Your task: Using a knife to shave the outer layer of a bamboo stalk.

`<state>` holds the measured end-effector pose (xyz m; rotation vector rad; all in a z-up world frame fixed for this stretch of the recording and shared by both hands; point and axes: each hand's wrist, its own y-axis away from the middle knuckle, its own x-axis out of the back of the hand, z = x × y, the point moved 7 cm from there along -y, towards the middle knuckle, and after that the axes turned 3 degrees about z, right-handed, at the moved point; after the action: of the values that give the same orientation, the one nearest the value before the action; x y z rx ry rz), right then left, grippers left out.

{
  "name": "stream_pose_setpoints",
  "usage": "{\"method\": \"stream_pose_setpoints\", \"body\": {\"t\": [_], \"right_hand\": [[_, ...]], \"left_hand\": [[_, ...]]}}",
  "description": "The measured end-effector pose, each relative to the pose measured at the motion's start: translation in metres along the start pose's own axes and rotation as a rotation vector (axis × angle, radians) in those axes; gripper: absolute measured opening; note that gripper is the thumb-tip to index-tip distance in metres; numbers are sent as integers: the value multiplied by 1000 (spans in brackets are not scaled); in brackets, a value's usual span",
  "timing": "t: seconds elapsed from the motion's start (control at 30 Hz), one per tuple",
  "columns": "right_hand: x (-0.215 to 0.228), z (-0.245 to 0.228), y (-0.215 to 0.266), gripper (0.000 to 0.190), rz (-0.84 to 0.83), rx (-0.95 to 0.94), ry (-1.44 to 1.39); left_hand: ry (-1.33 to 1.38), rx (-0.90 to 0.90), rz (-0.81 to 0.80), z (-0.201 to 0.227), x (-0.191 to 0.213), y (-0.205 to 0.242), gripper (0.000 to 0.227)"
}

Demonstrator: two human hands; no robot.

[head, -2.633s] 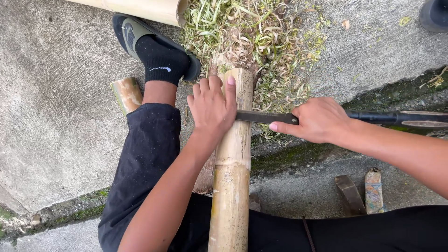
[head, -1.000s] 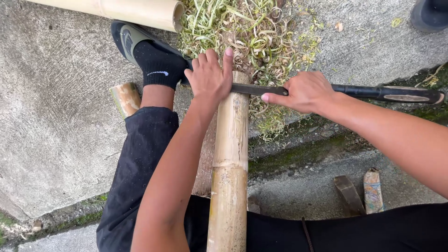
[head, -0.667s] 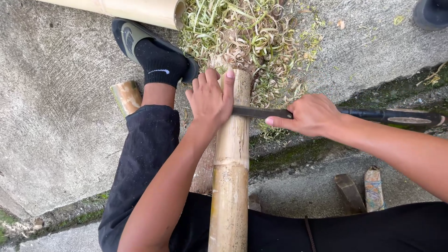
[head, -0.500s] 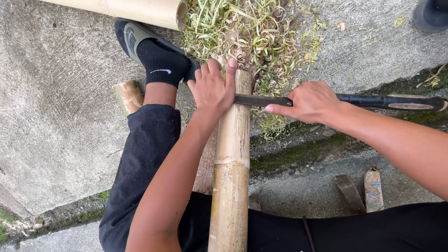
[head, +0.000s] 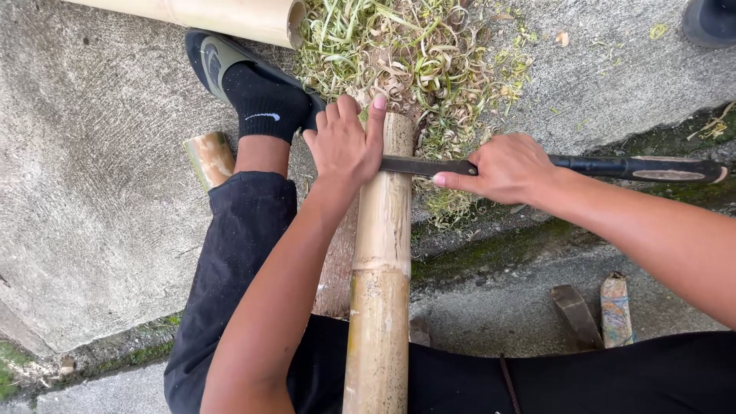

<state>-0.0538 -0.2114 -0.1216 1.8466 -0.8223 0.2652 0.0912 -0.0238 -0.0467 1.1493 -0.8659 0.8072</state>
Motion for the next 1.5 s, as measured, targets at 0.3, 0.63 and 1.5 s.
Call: {"method": "stream_pose_setpoints", "body": {"t": [0.3,0.63,1.5], "right_hand": [[13,-21,39,90,26,48,37],[21,-8,3,90,80,8,29],[1,-7,10,88,-1,-4,-2]], "left_hand": [[55,-50,12,-2,7,40,67],[-39,-42,49,-3,-3,-1,68],[-38,-66,6,5,6,9,67]]}}
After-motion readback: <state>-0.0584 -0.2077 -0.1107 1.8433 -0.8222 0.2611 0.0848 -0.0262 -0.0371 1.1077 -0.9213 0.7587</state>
